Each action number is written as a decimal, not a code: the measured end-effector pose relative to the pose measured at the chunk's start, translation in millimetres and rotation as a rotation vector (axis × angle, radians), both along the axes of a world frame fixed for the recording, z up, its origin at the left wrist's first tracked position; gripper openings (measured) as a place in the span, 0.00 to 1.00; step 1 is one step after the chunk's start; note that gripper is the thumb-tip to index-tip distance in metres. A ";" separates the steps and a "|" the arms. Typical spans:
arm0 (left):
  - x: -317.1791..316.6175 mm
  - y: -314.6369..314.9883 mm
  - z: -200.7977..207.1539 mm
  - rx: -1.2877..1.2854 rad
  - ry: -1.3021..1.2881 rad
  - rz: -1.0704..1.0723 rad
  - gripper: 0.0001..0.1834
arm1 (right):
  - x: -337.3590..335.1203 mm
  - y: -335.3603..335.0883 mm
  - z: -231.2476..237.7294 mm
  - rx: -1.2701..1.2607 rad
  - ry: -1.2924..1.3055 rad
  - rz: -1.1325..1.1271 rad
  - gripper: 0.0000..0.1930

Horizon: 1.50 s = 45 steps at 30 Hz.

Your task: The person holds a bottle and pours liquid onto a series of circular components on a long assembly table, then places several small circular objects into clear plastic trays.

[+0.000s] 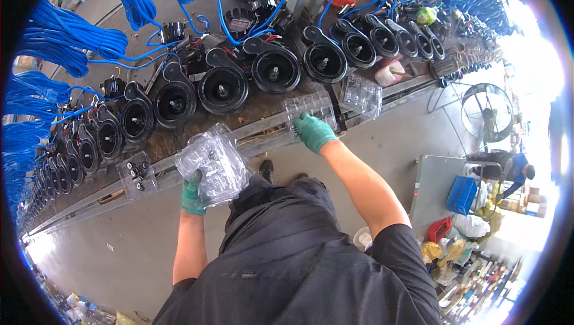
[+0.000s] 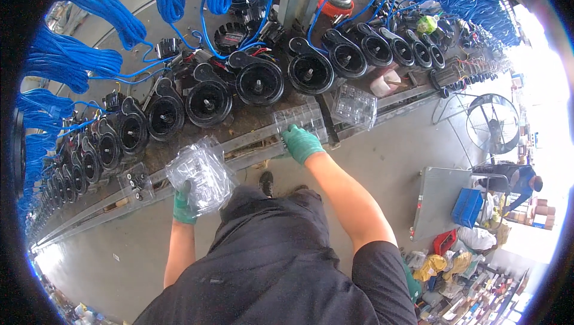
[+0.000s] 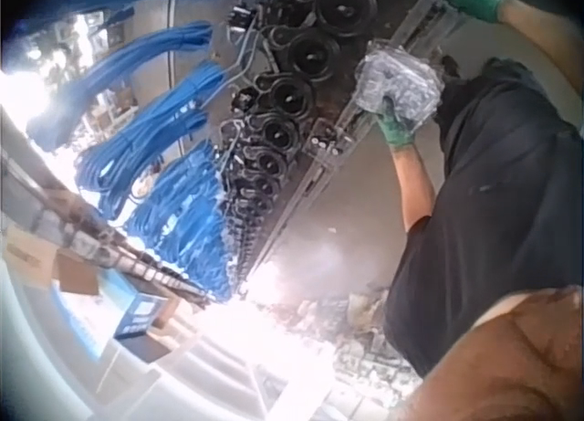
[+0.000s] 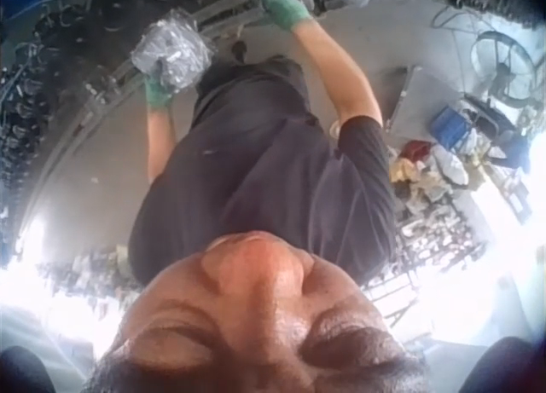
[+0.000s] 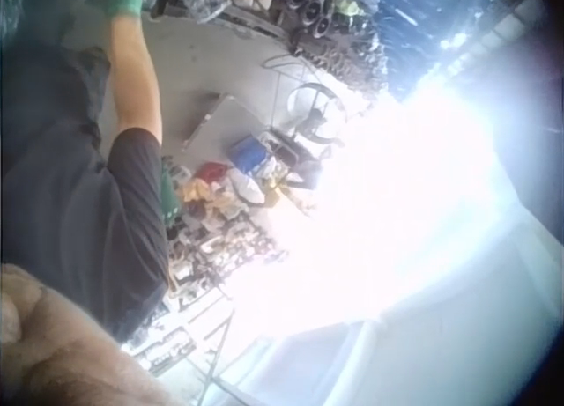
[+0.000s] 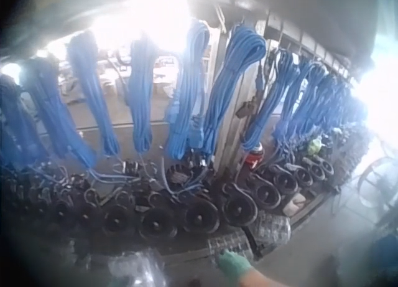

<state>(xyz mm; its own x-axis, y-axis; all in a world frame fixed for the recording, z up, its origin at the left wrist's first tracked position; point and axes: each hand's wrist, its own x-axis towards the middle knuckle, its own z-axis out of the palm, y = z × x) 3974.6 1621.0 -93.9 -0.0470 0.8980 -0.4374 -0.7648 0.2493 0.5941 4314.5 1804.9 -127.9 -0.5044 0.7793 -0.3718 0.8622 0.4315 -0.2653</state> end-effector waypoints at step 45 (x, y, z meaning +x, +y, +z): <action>198.3 82.1 43.6 -0.032 0.166 -0.047 0.46 | 299.5 13.8 -31.0 0.429 0.691 -0.436 0.21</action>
<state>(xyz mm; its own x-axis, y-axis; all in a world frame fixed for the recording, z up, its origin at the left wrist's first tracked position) 4172.9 1703.1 -50.3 -0.0790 0.8869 -0.4552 -0.6436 0.3034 0.7026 4614.0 1818.7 -158.9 -0.1361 0.9541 0.2668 0.6813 0.2856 -0.6740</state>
